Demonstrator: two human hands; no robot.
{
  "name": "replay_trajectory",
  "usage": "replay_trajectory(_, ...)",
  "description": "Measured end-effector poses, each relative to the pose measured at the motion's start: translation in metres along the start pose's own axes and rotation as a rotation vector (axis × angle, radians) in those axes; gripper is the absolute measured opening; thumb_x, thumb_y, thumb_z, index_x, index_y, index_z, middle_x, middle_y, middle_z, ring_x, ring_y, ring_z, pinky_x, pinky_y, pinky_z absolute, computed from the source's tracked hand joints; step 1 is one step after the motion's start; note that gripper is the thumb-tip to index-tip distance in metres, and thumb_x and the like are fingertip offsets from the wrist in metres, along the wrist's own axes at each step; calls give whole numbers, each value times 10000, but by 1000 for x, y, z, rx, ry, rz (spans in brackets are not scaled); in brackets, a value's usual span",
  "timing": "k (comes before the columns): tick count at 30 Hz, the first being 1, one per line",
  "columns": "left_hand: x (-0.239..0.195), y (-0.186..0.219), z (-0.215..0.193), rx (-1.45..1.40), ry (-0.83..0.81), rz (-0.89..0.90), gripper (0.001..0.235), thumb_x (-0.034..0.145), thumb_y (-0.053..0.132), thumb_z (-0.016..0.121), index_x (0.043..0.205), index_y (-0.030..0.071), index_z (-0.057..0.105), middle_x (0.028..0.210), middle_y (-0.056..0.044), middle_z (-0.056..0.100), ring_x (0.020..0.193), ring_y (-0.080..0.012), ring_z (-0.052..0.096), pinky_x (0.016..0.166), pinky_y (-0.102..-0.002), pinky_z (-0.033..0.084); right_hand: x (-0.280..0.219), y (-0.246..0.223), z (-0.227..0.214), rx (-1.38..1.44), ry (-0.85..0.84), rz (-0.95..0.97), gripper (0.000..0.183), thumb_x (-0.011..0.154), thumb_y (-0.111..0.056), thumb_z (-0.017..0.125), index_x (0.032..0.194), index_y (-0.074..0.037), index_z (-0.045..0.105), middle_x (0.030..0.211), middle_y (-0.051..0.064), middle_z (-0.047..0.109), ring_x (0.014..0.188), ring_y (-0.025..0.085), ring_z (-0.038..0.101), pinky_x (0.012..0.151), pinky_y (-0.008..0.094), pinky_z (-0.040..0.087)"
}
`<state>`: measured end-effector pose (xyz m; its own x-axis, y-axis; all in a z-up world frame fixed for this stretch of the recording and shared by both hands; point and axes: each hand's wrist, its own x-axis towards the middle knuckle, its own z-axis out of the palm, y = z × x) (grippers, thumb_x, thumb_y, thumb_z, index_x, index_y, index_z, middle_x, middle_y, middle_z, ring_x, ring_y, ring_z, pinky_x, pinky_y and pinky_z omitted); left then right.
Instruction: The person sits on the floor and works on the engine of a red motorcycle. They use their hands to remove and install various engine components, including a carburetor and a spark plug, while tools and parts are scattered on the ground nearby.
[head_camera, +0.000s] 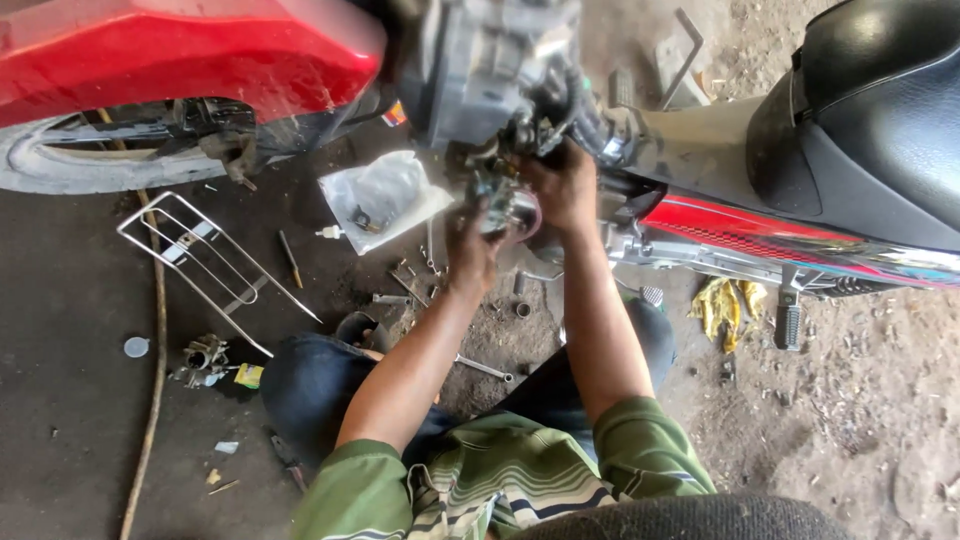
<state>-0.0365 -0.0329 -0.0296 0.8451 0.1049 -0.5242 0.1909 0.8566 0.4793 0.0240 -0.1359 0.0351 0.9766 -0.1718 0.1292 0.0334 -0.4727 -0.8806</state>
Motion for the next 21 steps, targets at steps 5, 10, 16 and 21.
replay_trajectory(5, -2, -4, -1, 32, -59, 2, 637, 840, 399, 869, 1185, 106, 422, 1225, -180, 490, 940, -265, 608, 745, -299, 652, -1, 3, -5, 198, -78, -163, 209, 774, -85, 870, 902, -9, 723, 742, 157, 696, 760, 202, 670, 676, 395, 543)
replay_trajectory(10, -1, -6, -11, 39, -139, -49, 602, 839, 469, 853, 1113, 136, 432, 1070, -99, 524, 875, -230, 603, 689, -292, 623, -1, -5, -10, 263, -235, -226, 203, 811, -58, 872, 928, -7, 714, 783, 139, 698, 785, 203, 664, 707, 373, 535)
replay_trajectory(16, -6, 4, -5, 25, -202, -15, 566, 831, 456, 866, 1100, 98, 520, 1044, -105, 573, 844, -238, 626, 642, -296, 639, 1, -11, -23, 56, -306, -198, 228, 856, -157, 869, 809, -20, 692, 593, 83, 608, 580, 188, 608, 569, 349, 488)
replay_trajectory(21, -17, 20, 2, 21, -248, -54, 596, 819, 473, 863, 1079, 110, 468, 1021, -90, 547, 799, -204, 617, 650, -294, 634, 1, -8, -25, -33, -370, -196, 306, 898, -188, 829, 770, 34, 662, 538, 137, 561, 545, 253, 599, 549, 411, 471)
